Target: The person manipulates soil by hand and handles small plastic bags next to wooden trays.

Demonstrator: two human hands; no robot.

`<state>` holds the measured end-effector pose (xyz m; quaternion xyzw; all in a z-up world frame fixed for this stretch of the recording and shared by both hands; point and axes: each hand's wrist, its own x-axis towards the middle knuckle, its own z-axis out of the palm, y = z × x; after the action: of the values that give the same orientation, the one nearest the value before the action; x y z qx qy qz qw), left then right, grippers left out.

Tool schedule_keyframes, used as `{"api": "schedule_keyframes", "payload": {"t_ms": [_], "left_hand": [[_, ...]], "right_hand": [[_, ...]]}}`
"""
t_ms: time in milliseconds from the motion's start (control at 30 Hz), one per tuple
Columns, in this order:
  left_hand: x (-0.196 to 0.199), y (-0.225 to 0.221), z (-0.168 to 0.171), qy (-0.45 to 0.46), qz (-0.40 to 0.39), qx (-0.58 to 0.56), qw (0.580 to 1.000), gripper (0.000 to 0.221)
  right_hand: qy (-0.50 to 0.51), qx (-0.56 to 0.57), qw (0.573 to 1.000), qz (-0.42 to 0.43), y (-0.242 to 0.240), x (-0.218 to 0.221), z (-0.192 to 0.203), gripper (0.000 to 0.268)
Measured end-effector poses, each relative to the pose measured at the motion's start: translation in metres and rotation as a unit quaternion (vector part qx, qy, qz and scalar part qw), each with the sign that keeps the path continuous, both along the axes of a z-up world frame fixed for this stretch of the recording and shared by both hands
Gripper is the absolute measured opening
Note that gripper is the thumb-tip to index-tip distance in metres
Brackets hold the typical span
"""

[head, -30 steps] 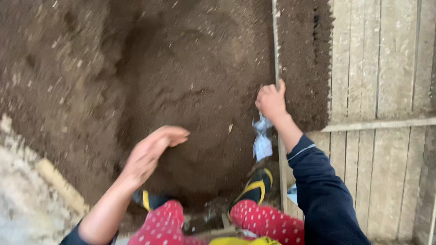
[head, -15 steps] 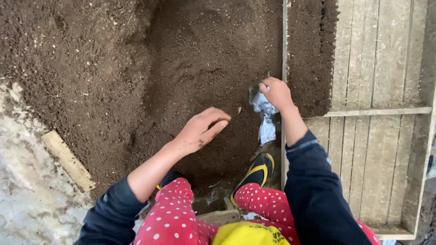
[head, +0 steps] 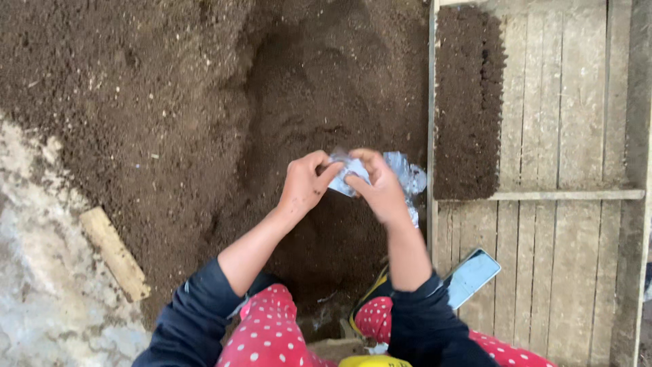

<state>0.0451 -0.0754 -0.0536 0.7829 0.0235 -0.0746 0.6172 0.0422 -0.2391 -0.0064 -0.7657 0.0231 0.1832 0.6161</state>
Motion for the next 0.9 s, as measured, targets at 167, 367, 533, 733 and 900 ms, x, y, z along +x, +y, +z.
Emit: {"api": "schedule_keyframes", "payload": {"t_ms": [167,367,533,733,900], "left_hand": [[0.003,0.016,0.005,-0.058,-0.023,0.185,0.981,0.039],[0.017,0.028,0.02,-0.027,-0.049,0.165,0.985,0.029],[0.017,0.021,0.032,-0.028,-0.081,0.164,0.983,0.019],[0.02,0.022,0.029,0.057,0.002,0.019,0.998,0.018],[0.012,0.025,0.03,-0.023,-0.001,0.026,0.999,0.025]], "right_hand": [[0.0,0.017,0.995,-0.096,-0.03,0.013,-0.049,0.025],[-0.172,-0.326,0.929,-0.045,-0.023,0.031,-0.056,0.044],[0.071,0.083,0.983,-0.148,0.029,0.029,-0.042,0.02],[-0.061,-0.055,0.989,-0.119,0.031,0.023,-0.048,0.031],[0.014,0.116,0.977,-0.179,0.031,0.009,-0.049,0.031]]}}
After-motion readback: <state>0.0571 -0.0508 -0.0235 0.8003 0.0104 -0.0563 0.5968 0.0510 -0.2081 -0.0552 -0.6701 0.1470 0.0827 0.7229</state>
